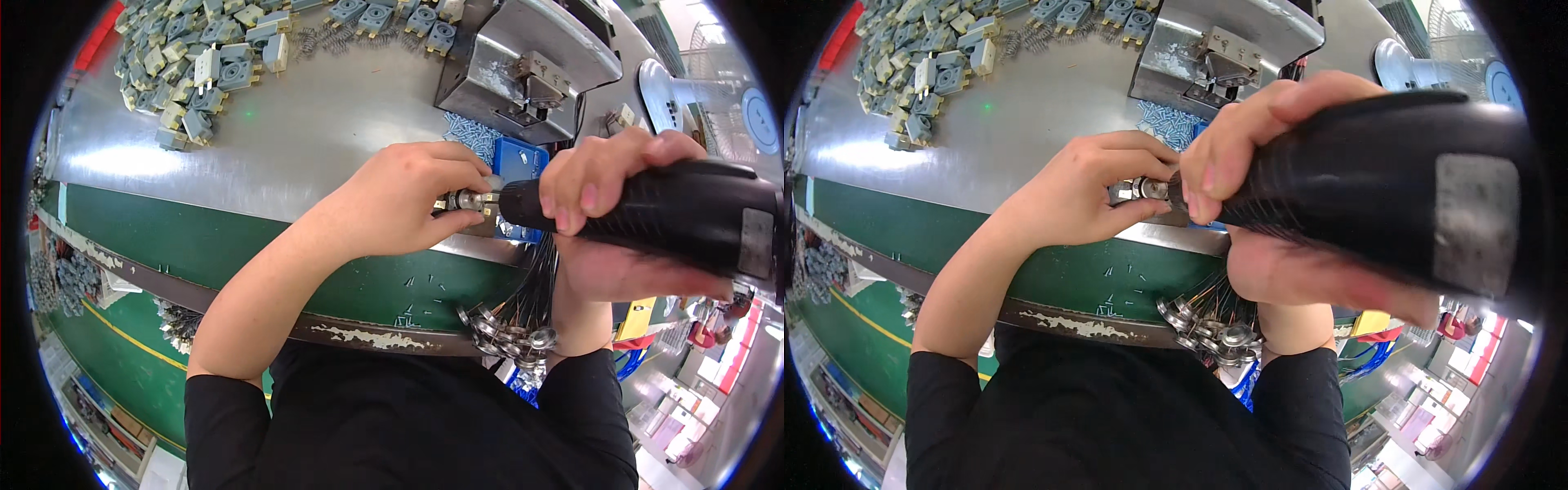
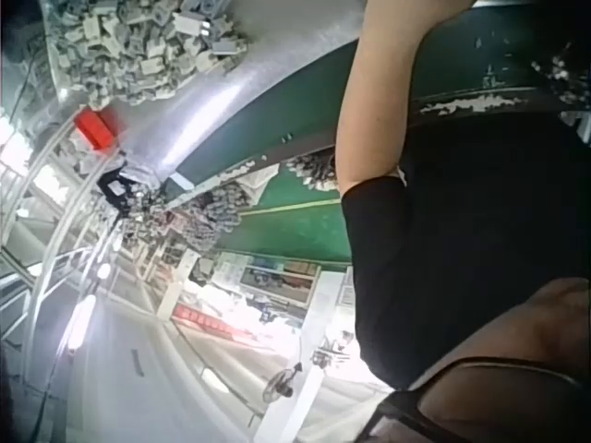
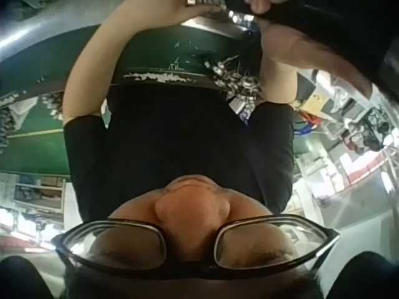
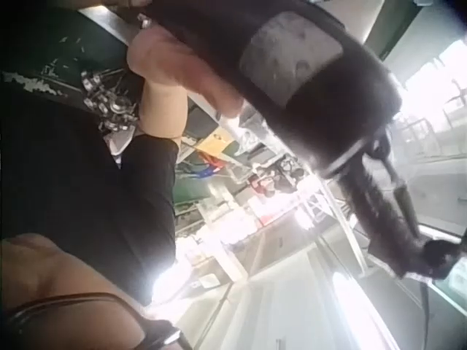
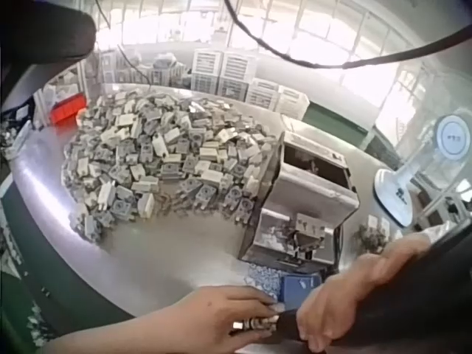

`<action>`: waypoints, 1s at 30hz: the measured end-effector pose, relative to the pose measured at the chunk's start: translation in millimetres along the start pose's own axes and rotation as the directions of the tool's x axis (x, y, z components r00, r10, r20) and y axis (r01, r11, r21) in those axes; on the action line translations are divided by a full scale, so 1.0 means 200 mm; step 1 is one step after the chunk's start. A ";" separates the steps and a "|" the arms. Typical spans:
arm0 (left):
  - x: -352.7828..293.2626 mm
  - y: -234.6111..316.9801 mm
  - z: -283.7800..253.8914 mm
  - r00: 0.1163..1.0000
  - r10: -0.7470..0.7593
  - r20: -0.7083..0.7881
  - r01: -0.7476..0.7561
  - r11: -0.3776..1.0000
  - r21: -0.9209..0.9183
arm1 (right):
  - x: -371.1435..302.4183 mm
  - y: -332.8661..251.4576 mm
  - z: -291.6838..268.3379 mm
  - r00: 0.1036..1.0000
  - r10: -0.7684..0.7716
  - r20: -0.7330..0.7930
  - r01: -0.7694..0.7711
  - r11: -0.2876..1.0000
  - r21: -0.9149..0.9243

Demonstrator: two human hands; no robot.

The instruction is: The recorder is assembling small electronic or mechanical components, attaching wires and using an electric screwdriver.

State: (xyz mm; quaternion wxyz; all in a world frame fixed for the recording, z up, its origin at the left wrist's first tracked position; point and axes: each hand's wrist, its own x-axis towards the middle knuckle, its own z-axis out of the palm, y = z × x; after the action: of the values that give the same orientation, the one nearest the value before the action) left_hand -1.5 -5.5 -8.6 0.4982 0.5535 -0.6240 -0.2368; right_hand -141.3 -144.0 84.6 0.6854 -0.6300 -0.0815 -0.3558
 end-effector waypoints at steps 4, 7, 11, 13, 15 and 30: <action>-0.01 0.00 -0.01 1.000 -0.005 -0.012 0.005 1.000 0.024 | 0.02 0.02 -0.02 0.995 -0.020 0.093 0.015 0.999 0.050; -0.01 0.00 -0.01 1.000 -0.005 -0.016 0.005 1.000 0.013 | 0.01 0.02 -0.01 0.997 -0.029 0.075 0.024 0.997 0.072; 0.00 0.00 -0.01 1.000 0.001 -0.023 0.000 1.000 0.008 | 0.02 0.01 -0.02 0.978 -0.093 0.184 0.085 0.995 0.048; -0.01 -0.01 -0.01 1.000 0.000 -0.022 0.001 1.000 0.008 | 0.01 -0.01 0.02 1.000 0.003 -0.019 -0.003 1.000 -0.003; -0.02 0.00 -0.01 1.000 -0.005 -0.020 0.005 1.000 0.000 | 0.01 -0.02 0.00 0.999 0.015 -0.029 -0.015 1.000 0.017; -0.01 0.00 -0.02 1.000 0.005 0.007 -0.005 1.000 0.009 | -0.02 0.01 -0.06 1.000 0.005 -0.023 -0.002 0.990 0.143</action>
State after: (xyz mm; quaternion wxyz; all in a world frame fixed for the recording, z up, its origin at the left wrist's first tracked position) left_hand 1.2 -2.0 -8.3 0.4939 0.5535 -0.6282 -0.2346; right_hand -146.8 -153.3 79.7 0.7304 -0.5751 -0.0979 -0.3552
